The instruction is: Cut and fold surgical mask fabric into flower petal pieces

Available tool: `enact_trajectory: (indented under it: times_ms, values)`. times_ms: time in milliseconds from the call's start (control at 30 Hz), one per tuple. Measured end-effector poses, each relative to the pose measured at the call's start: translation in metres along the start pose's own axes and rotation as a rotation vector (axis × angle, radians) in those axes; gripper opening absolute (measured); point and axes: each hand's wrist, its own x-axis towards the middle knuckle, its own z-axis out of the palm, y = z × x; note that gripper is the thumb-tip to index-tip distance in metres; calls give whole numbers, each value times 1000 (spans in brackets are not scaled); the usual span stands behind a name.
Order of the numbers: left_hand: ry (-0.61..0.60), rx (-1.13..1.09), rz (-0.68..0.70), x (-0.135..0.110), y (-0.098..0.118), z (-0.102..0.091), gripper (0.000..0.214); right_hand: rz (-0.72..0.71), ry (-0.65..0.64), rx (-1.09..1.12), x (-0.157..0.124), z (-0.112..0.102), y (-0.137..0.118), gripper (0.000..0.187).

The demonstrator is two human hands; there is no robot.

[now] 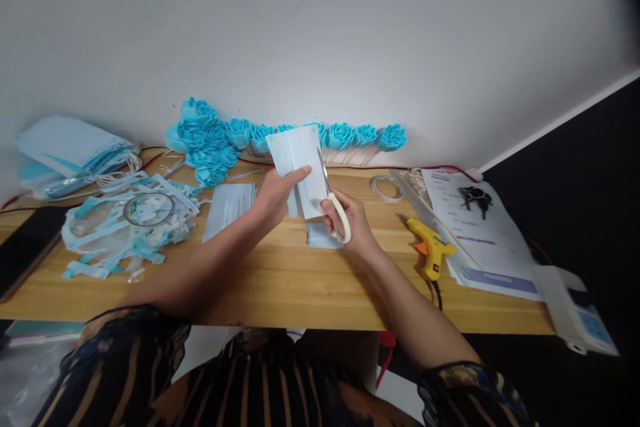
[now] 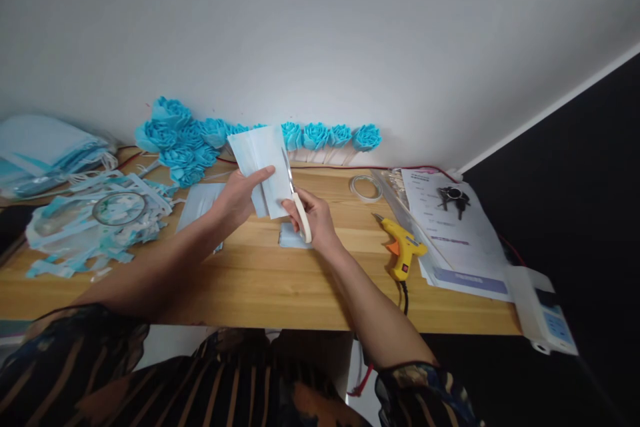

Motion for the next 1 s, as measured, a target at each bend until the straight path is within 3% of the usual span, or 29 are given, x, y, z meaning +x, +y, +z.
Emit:
enact_trajectory:
  times_ms: [167, 300, 567, 800, 1000]
  values:
    - [-84, -43, 69, 3, 7, -1, 56, 8, 8, -16, 0, -1, 3, 37]
    - [-86, -46, 136, 6, 16, -4, 56, -2, -1, -52, 0, -1, 5, 40]
    - [-24, 31, 49, 12, 9, -10, 48, -15, -64, -28, 1, -3, 8, 53]
    - [-38, 22, 51, 9, 13, -8, 44, -4, -134, -37, -5, -3, -10, 62]
    - [-8, -7, 78, 9, 15, -8, 44, -8, -147, -31, -4, -3, -4, 64]
